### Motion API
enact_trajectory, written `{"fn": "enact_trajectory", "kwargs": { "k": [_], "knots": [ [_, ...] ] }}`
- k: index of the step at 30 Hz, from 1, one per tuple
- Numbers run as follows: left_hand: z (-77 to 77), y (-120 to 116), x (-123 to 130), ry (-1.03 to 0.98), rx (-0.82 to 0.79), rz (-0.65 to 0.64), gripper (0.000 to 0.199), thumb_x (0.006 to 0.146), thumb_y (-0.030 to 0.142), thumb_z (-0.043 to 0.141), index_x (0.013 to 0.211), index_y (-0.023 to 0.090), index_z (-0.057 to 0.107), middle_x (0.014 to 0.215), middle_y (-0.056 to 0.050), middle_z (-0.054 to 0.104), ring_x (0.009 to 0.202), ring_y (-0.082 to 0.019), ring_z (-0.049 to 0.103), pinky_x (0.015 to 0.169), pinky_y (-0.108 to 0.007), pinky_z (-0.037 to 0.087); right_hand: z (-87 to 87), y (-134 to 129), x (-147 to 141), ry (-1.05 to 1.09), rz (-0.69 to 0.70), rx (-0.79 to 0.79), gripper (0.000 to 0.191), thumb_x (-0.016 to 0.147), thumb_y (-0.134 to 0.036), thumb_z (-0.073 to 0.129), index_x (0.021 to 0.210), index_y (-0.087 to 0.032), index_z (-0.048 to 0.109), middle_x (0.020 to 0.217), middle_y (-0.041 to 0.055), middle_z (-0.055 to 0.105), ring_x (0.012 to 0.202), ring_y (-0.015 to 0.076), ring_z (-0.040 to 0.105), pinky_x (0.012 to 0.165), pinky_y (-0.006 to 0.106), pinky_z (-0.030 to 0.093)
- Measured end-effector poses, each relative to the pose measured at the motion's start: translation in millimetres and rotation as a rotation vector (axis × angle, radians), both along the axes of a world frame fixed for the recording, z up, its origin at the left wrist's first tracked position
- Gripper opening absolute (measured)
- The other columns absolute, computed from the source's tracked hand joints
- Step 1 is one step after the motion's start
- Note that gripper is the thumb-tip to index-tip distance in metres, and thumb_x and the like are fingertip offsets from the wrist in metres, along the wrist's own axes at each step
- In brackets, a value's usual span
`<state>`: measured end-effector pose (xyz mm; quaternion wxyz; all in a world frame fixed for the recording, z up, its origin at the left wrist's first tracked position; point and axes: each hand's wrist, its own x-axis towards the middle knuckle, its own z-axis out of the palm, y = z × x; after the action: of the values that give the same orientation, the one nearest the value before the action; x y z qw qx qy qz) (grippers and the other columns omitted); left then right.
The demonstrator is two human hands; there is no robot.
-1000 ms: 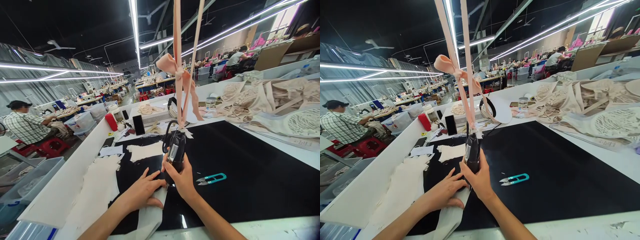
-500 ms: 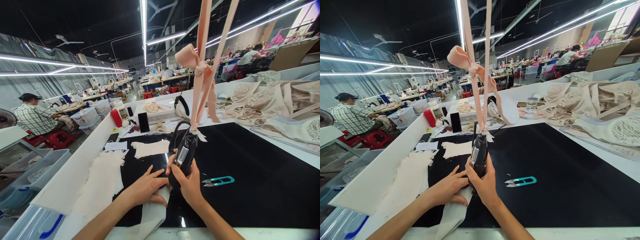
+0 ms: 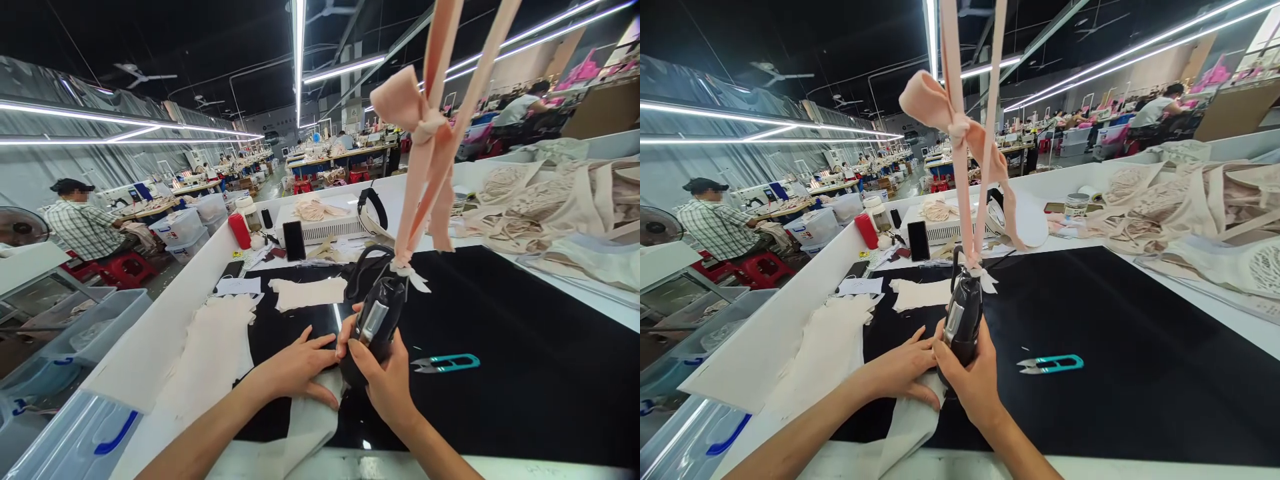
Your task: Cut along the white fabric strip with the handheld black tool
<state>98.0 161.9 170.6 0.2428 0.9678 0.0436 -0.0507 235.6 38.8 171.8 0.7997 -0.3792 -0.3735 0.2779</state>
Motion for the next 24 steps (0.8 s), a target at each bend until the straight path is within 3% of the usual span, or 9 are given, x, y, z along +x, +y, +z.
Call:
{"fn": "enact_trajectory", "kwargs": {
  "k": [4,9,14,24],
  "knots": [
    [-0.5,-0.1,0.3,-0.014,-0.006,0.002,0.075,0.089,0.05,0.081,0.153,0.032,0.046,0.159,-0.012,0.05,0.156,-0.033,0.032,0.124,-0.074,0.007,-2.5,-1.0,-3.0,-0.021,-0.045,-0.023,0.04,0.086,-0.04,0.08,0.119,-0.028,0.061,0.097,0.0042,0.069,0.085,0.0236,0.07,0.074,0.038,0.062],
    [-4.5,1.3,-0.6,-0.024,-0.016,0.01,0.077,0.089,0.049,0.082,0.155,0.032,0.045,0.161,-0.012,0.047,0.157,-0.034,0.031,0.124,-0.073,0.006,-3.5,-0.7,-2.7,-0.032,-0.055,-0.046,0.036,0.087,-0.039,0.079,0.117,-0.027,0.061,0.095,0.0033,0.069,0.077,0.021,0.068,0.069,0.035,0.06],
    [-6.9,1.8,-1.8,-0.026,-0.02,0.018,0.069,0.09,0.052,0.079,0.149,0.031,0.051,0.152,-0.011,0.057,0.157,-0.032,0.03,0.124,-0.074,0.007,-3.2,-0.4,2.1,-0.011,-0.04,-0.012,0.039,0.089,-0.04,0.078,0.121,-0.028,0.059,0.092,0.0015,0.068,0.076,0.02,0.067,0.075,0.038,0.061],
    [-6.1,2.4,0.0,-0.023,-0.028,0.025,0.068,0.089,0.05,0.081,0.147,0.032,0.052,0.156,-0.01,0.053,0.157,-0.033,0.03,0.125,-0.074,0.009,-9.5,3.1,3.0,-0.022,-0.019,-0.03,0.042,0.09,-0.042,0.078,0.123,-0.03,0.056,0.091,0.0008,0.069,0.076,0.0202,0.067,0.075,0.038,0.061]
  ]
}}
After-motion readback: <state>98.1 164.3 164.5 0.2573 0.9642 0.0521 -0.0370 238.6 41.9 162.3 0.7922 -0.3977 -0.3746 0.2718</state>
